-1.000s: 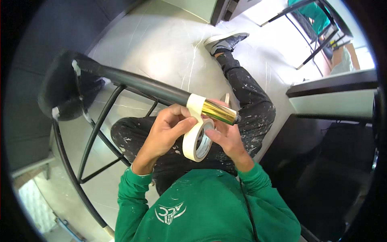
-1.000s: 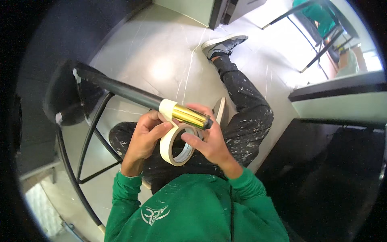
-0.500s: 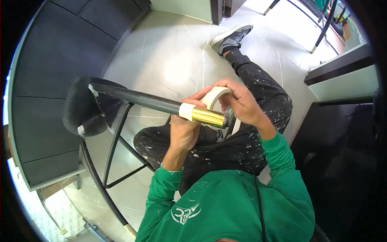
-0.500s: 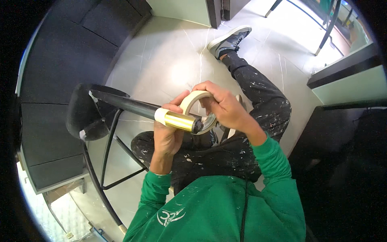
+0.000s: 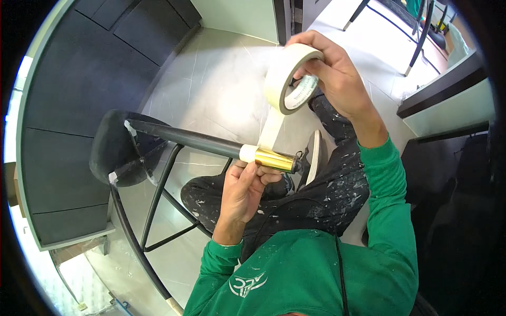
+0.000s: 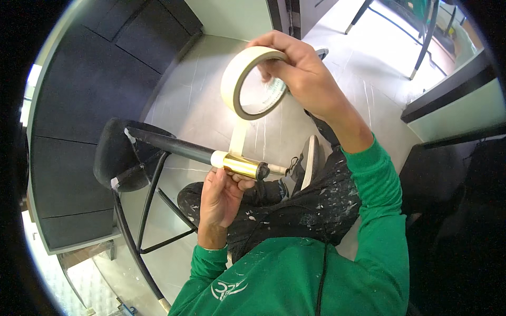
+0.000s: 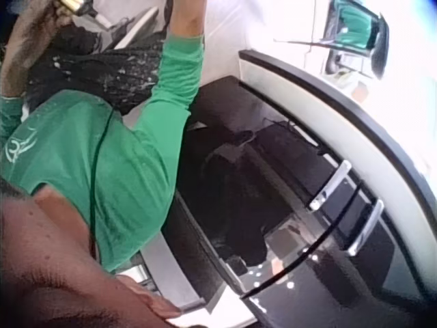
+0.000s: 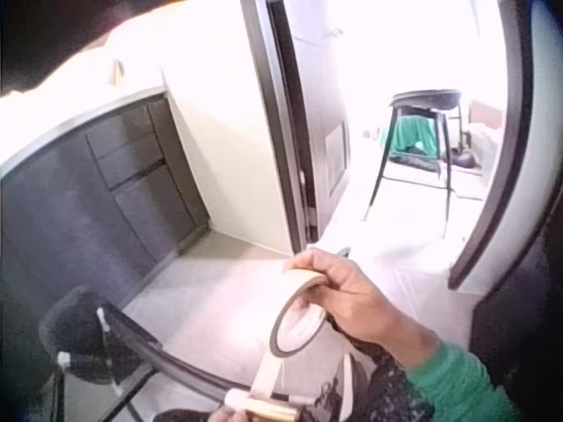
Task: The person wraps masking tape around the bottom of the black legs of a stool while sitting on the floor, handling the stool and the roll of tape.
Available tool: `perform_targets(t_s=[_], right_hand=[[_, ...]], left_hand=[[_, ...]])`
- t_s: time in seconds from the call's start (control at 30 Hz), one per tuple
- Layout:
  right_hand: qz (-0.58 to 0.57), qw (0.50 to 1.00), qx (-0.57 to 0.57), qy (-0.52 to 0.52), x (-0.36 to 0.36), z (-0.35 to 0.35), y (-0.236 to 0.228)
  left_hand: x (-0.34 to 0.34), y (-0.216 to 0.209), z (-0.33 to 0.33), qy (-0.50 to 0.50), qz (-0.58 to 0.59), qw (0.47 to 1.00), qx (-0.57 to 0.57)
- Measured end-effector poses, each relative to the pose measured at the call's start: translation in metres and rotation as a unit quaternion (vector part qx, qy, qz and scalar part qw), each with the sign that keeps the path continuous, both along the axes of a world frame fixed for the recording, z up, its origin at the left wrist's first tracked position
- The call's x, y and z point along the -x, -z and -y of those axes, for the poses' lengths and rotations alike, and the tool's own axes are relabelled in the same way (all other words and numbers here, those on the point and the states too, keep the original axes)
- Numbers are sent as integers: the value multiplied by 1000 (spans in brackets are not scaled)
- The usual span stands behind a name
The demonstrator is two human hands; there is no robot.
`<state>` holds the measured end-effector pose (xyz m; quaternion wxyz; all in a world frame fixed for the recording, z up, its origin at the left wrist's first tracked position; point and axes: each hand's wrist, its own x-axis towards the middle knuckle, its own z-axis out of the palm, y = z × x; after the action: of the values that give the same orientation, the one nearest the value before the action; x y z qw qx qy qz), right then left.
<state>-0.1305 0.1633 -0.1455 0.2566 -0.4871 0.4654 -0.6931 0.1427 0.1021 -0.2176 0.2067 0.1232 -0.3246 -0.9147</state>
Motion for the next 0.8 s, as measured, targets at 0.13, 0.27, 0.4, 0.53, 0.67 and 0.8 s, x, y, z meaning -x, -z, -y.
perform_targets(t_s=[0.13,0.27,0.4,0.53,0.67,0.8], right_hand=[[-30,998,15,-48,-8,21,-28],[-94,992,-1,-86,-26,29,-56],[-143,982,-30,-119,-43,38,-75],[-164,973,-29,-157,-48,48,-85],[-223,959,8,-174,-57,46,-92],[-273,950,58,-142,-71,47,-96]], left_hand=[[2,-9,0,9,61,997,48],[-23,-31,15,81,207,893,391],[-30,-62,38,-181,120,886,409],[3,-91,84,-29,107,810,577],[20,-93,84,113,94,835,531],[17,-91,86,135,100,816,553]])
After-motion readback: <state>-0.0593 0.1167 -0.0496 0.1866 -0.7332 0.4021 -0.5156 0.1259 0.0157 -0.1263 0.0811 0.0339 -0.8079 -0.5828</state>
